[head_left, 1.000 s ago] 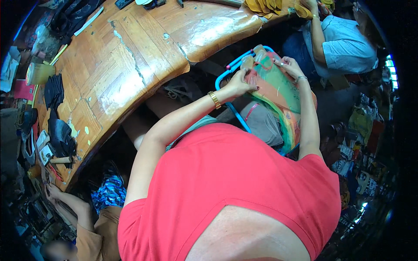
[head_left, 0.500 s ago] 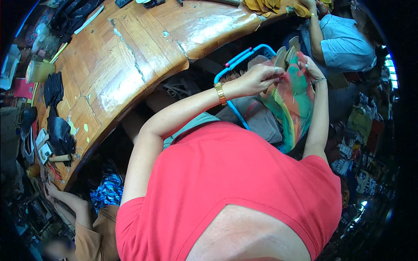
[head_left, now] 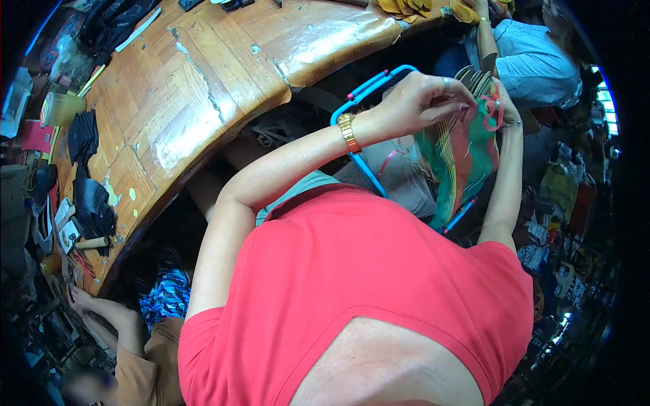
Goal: The person sits on a low bench and sorts through a blue basket of leather pieces. They remove a mesh bag, then repeatedly pick up bundles of leather strips, separate them, and place them on the table or back into the basket.
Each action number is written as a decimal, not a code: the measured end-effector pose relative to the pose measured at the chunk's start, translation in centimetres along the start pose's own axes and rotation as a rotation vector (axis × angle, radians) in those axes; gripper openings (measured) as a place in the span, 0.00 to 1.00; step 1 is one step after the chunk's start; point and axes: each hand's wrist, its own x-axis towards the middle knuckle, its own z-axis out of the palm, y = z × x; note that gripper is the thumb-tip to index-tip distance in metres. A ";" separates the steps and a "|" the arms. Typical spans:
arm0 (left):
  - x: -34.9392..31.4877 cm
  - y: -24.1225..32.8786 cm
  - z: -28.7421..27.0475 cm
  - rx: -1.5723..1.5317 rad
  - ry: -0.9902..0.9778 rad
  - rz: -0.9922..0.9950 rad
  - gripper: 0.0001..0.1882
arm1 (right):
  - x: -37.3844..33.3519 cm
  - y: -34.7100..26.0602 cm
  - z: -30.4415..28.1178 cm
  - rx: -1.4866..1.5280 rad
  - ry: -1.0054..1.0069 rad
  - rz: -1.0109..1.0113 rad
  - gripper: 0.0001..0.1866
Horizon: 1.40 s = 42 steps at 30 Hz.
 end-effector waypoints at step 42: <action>-6.1 14.3 -24.5 1.195 1.004 0.373 0.08 | 24.6 -31.7 38.3 -0.721 -0.720 -0.574 0.31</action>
